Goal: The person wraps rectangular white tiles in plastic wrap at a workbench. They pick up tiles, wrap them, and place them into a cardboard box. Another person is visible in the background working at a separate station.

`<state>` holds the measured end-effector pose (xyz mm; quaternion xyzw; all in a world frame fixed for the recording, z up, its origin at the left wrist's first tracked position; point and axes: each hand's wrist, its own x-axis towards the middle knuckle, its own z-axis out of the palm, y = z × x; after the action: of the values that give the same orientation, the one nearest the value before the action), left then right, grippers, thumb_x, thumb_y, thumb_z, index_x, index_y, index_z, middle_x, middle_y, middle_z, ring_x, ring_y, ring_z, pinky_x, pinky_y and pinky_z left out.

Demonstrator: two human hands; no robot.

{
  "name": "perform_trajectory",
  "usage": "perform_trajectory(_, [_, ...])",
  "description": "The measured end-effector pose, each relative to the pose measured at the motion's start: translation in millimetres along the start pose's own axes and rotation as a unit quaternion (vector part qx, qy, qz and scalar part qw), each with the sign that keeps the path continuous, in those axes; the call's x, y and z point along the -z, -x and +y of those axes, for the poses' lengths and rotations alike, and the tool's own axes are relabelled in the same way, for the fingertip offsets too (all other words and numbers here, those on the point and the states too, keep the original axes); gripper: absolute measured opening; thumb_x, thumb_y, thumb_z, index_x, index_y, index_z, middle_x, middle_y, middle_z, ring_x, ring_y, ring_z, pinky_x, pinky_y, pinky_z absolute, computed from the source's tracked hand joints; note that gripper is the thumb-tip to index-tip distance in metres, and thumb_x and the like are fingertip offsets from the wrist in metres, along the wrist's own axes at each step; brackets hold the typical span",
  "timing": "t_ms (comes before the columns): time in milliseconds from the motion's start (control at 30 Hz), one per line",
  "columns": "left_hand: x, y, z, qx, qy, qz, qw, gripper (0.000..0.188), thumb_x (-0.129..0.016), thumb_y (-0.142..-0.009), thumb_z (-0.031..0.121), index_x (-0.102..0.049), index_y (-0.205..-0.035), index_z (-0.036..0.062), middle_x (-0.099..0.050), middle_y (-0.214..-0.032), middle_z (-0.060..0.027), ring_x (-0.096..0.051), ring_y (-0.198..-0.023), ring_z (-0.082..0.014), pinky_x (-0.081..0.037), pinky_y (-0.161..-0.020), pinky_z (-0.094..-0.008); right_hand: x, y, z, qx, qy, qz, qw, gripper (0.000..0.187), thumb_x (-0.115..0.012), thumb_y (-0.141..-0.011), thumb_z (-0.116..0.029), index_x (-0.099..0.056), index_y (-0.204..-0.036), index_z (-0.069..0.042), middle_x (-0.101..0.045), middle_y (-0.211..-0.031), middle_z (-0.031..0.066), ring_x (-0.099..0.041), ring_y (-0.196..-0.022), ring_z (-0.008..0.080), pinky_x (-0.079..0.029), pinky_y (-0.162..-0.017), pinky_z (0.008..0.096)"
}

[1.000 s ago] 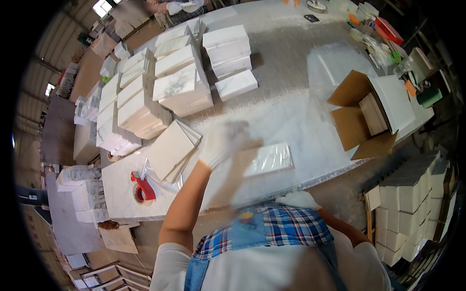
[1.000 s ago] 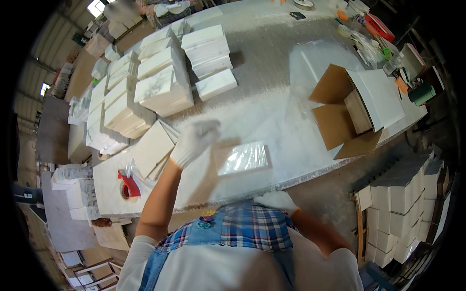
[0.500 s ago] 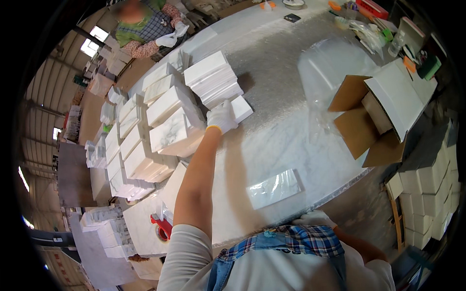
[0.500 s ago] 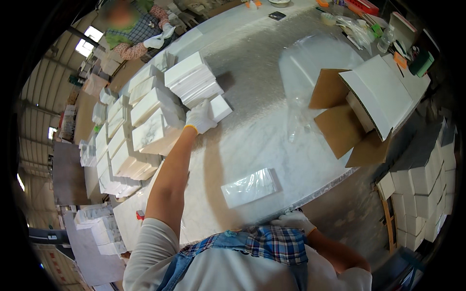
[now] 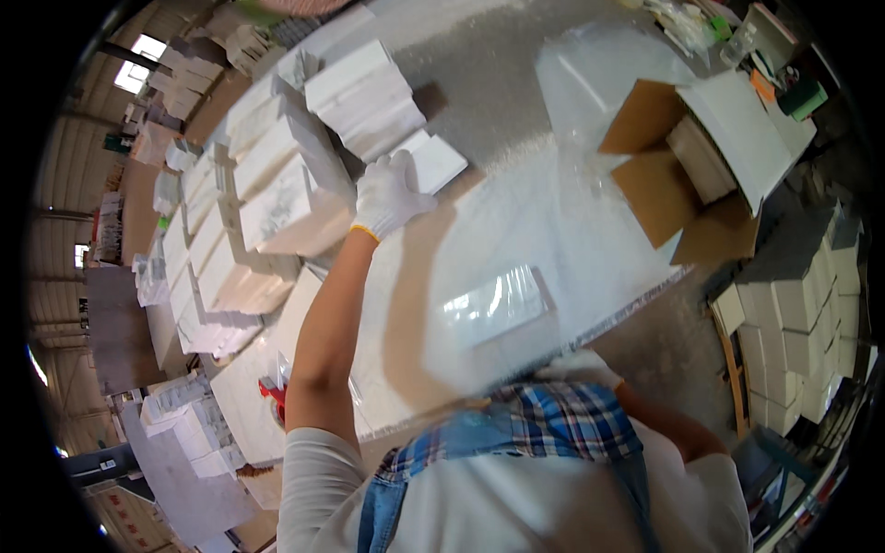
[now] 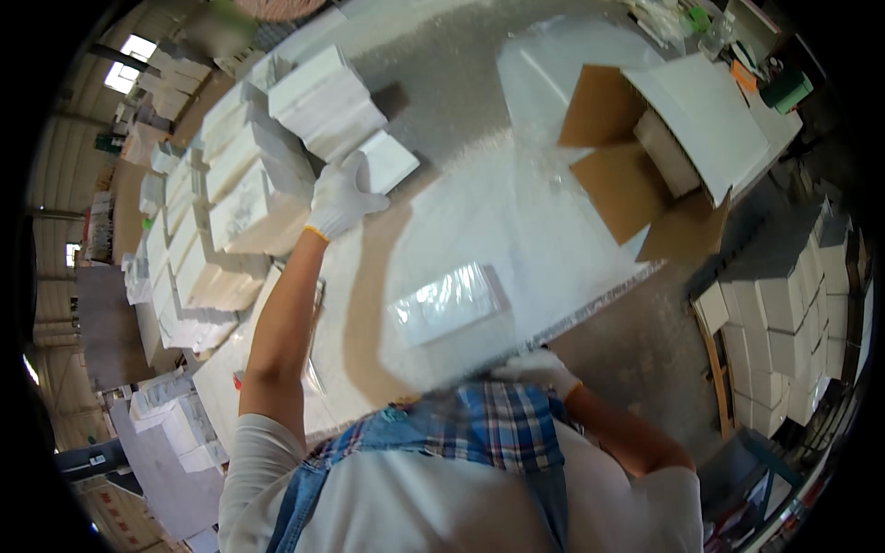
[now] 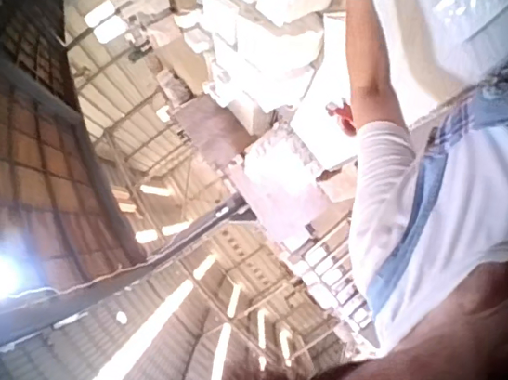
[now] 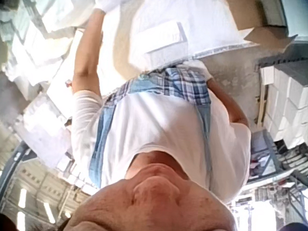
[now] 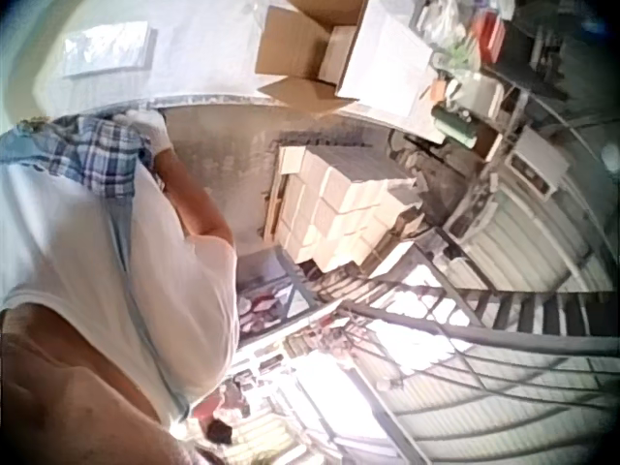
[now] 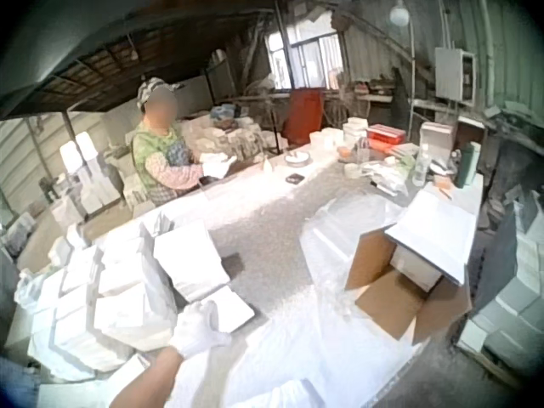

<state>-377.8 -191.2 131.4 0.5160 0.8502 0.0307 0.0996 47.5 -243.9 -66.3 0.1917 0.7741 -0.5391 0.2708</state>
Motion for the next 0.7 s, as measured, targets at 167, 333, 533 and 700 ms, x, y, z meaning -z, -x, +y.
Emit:
perform_trajectory(167, [2.5, 93.8, 50.3, -0.14, 0.12, 0.028, 0.982, 0.078, -0.088, -0.063, 0.047, -0.063, -0.122, 0.0024, -0.065, -0.104, -0.0209, -0.062, -0.101, -0.04, -0.051, -0.086, -0.0464, 17.1, 29.8, -38.5, 0.034, 0.139, 0.035, 0.989, 0.045, -0.046, -0.103, -0.047, -0.065, -0.136, -0.022, -0.068, -0.132, 0.0114, -0.063, -0.122, 0.0307, -0.05, -0.104, 0.0408])
perform_trajectory(333, [-6.9, 160.3, 82.1, -0.152, 0.065, -0.014, 0.986, 0.078, -0.084, -0.068, 0.05, -0.059, -0.124, 0.0027, -0.065, -0.109, -0.0217, -0.062, -0.104, -0.0391, -0.05, -0.091, -0.0466, 20.0, 35.8, -42.0, 0.123, 0.275, 0.062, 0.952, 0.034, -0.047, -0.102, -0.023, -0.062, -0.133, -0.027, -0.071, -0.116, 0.0101, -0.069, -0.11, 0.0311, -0.056, -0.091, 0.0437])
perform_trajectory(533, [-28.8, 182.4, 87.7, -0.151, 0.071, 0.019, 0.986, 0.082, -0.082, -0.07, 0.049, -0.054, -0.131, 0.002, -0.062, -0.112, -0.0192, -0.059, -0.107, -0.0382, -0.046, -0.096, -0.0479, 16.5, 39.3, -42.8, 0.141, 0.322, 0.096, 0.931, 0.032, -0.049, -0.099, -0.017, -0.063, -0.127, -0.025, -0.072, -0.11, 0.01, -0.07, -0.102, 0.034, -0.057, -0.085, 0.0441])
perform_trajectory(700, [-35.5, 186.1, 86.9, -0.136, 0.061, 0.015, 0.989, 0.09, -0.081, -0.068, 0.048, -0.051, -0.138, 0.0003, -0.061, -0.117, -0.0187, -0.057, -0.112, -0.0379, -0.045, -0.099, -0.0484, 23.9, 47.3, -60.1, 0.116, 0.33, 0.079, 0.934, 0.032, -0.052, -0.099, -0.018, -0.066, -0.126, -0.025, -0.072, -0.11, 0.0121, -0.07, -0.103, 0.034, -0.057, -0.086, 0.0443])
